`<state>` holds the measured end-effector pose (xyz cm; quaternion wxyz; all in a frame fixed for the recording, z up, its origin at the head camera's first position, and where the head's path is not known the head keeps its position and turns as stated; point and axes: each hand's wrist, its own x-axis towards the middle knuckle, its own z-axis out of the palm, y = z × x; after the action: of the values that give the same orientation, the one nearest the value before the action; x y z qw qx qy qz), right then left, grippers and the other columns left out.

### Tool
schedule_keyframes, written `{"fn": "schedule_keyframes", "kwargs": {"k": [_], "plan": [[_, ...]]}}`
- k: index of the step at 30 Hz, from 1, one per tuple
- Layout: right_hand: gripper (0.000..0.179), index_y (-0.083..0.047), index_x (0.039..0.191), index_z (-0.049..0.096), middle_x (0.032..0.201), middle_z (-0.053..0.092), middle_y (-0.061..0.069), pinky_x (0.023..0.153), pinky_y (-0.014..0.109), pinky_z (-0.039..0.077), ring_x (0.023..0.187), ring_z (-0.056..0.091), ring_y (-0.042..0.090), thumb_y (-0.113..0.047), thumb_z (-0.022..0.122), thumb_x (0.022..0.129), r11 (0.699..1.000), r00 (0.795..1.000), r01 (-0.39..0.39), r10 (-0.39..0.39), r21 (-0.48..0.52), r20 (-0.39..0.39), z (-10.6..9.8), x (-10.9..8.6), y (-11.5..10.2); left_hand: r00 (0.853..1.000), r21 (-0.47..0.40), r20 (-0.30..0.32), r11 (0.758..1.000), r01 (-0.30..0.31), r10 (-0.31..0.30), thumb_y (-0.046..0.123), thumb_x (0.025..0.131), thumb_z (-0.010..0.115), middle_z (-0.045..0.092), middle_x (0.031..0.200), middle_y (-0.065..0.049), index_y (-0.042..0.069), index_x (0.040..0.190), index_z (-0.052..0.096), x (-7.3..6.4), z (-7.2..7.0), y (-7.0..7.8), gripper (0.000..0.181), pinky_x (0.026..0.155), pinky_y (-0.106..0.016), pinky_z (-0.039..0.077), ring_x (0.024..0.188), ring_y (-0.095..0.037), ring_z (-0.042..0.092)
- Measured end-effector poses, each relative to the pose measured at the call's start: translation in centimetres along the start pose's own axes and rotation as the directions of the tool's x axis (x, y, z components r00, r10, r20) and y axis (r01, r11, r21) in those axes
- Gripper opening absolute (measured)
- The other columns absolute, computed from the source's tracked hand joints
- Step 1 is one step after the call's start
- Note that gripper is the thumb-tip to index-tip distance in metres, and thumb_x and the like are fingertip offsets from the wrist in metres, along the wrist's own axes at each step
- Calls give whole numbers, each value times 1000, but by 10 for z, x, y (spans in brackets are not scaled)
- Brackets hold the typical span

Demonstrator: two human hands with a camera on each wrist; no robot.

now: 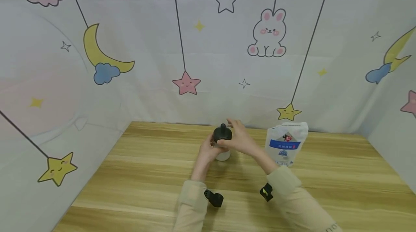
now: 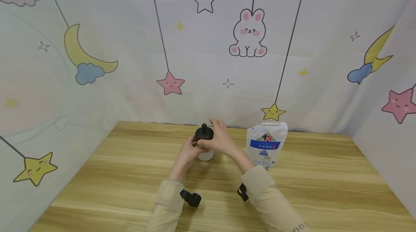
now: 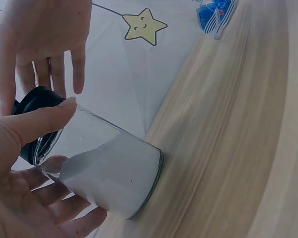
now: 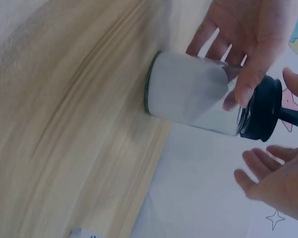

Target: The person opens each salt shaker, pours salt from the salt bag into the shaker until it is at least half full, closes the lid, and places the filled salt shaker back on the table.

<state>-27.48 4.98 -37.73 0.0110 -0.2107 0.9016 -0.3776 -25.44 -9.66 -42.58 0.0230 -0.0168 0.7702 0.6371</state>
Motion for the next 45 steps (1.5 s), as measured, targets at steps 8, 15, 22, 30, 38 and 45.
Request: {"fn": "schedule_keyframes", "kwargs": {"k": [8, 15, 22, 30, 38, 45], "plan": [[74, -7, 151, 26, 153, 30, 21, 109, 62, 32, 141, 31, 41, -23, 66, 91, 995, 992, 47, -56, 87, 109, -5, 1, 1, 1000, -3, -10, 1000, 12, -12, 19, 77, 79, 46, 146, -13, 14, 141, 46, 1, -2, 1, 72, 105, -65, 34, 135, -41, 38], [65, -6, 149, 31, 151, 35, 20, 110, 59, 34, 139, 36, 40, -21, 62, 94, 995, 995, 29, -37, 92, 88, -1, 0, 1, 1000, 3, -12, 1000, 4, -4, 22, 75, 80, 47, 145, -13, 14, 139, 48, -1, -1, 2, 72, 106, -63, 34, 133, -39, 40], [64, -4, 147, 34, 149, 39, 20, 109, 59, 35, 137, 38, 40, -23, 62, 93, 997, 997, 34, -39, 71, 69, 1, -1, 1, 1000, -23, -10, 1000, 6, -7, 22, 76, 80, 45, 147, -13, 15, 141, 46, -3, -1, 2, 73, 107, -64, 33, 135, -40, 37], [64, -1, 146, 36, 146, 39, 20, 107, 57, 38, 134, 40, 40, -26, 64, 93, 998, 999, 19, -21, 61, 42, 5, 1, 2, 1000, -36, -6, 999, -9, 8, 20, 77, 78, 45, 147, -13, 14, 139, 48, -2, 0, -1, 69, 106, -65, 34, 136, -41, 37], [65, -2, 145, 38, 144, 42, 19, 107, 57, 39, 133, 41, 38, -29, 65, 92, 998, 1000, 6, -7, 56, 12, 7, 0, 0, 1000, -36, -6, 999, -2, 2, 20, 78, 78, 47, 144, -13, 13, 140, 47, -3, -1, 0, 69, 105, -64, 35, 134, -40, 39], [65, -2, 143, 41, 141, 43, 20, 104, 56, 41, 130, 44, 38, -30, 68, 90, 998, 999, -29, 31, 51, -32, 10, 0, -3, 1000, -39, -2, 999, -10, 10, 19, 78, 78, 46, 146, -13, 14, 140, 47, -3, -1, 0, 69, 105, -64, 36, 134, -41, 39]]}}
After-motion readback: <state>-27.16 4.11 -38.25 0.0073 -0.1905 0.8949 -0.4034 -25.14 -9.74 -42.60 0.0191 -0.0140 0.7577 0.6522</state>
